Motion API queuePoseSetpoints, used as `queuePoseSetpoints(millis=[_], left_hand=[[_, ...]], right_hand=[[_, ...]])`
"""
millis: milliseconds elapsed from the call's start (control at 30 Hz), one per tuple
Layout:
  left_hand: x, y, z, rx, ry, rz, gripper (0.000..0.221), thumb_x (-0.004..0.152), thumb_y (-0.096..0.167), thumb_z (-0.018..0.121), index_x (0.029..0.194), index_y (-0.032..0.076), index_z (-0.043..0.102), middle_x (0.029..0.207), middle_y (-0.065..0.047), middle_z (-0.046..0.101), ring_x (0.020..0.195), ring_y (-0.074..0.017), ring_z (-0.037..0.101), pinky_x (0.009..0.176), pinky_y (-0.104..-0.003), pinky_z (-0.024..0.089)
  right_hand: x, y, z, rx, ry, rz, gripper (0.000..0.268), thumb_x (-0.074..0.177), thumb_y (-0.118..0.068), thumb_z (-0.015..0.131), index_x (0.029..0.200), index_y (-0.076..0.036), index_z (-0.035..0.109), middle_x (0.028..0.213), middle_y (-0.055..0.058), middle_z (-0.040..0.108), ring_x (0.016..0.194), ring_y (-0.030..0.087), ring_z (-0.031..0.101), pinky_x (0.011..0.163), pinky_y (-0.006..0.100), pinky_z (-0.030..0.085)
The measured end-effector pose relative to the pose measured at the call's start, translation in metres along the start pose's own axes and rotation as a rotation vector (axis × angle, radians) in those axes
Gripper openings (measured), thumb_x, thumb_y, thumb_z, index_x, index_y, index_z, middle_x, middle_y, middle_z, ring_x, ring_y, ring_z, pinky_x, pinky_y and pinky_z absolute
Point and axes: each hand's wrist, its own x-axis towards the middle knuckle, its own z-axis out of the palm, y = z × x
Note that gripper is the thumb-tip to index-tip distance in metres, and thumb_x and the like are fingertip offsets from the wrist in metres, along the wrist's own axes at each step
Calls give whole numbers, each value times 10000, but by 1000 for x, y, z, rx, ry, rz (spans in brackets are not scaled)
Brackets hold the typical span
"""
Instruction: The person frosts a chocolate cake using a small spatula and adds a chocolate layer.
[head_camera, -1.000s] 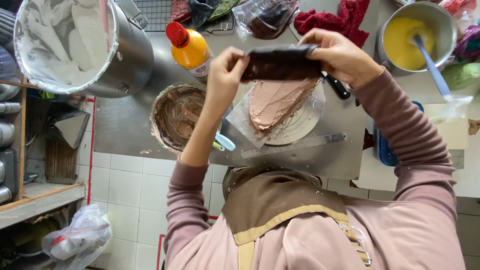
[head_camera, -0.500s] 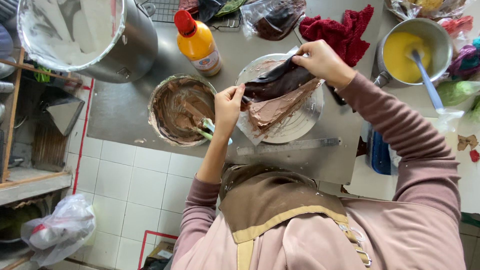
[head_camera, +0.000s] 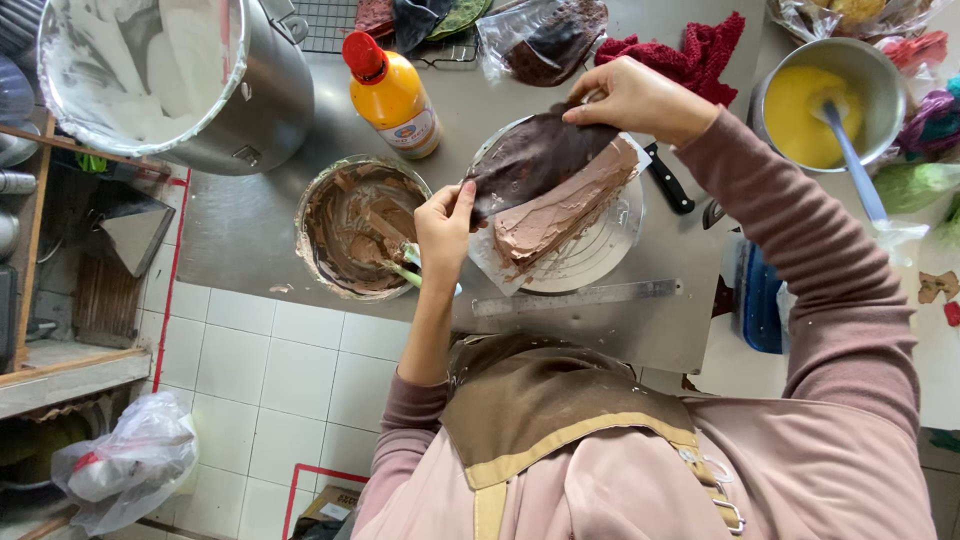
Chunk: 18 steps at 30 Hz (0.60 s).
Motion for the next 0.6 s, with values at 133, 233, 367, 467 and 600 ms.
queuePoseSetpoints(millis=[133,233,367,467,600], left_hand=[[-5,3,4,-36,15,2,209,995,153,668,1032,-48,715,753,9,687,618,-45,597,562,-224,511],[-16,8,9,59,30,0,207,990,146,695,1086,-37,701,716,5,669,617,-36,543,554,-220,444],[-25,23,17,357,101,-9,260,959,161,715,1165,26,631,635,-13,654,557,-55,499,522,-247,390],[-26,34,23,396,106,83,294,970,156,700,1219,54,581,632,-31,663,554,-75,549,554,-263,434],[-23,48,22,391,131,104,290,986,148,677,1239,51,571,621,-41,649,545,-102,536,558,-276,433]], right_hand=[[9,15,0,-96,-12,-117,382,918,-165,745,1266,-13,706,962,112,751,796,137,679,741,278,560],[7,26,4,-161,34,-218,380,906,-144,770,1253,-3,708,977,149,741,825,151,689,753,300,554],[-1,30,7,-180,10,15,413,907,-191,780,1274,-27,684,832,155,724,720,180,669,666,339,542],[-5,28,7,-185,76,-46,388,907,-179,783,1246,-18,686,736,83,660,656,125,603,607,312,499],[-7,22,3,-76,131,-178,326,960,-151,749,1257,-32,686,668,12,479,615,79,427,554,294,383]])
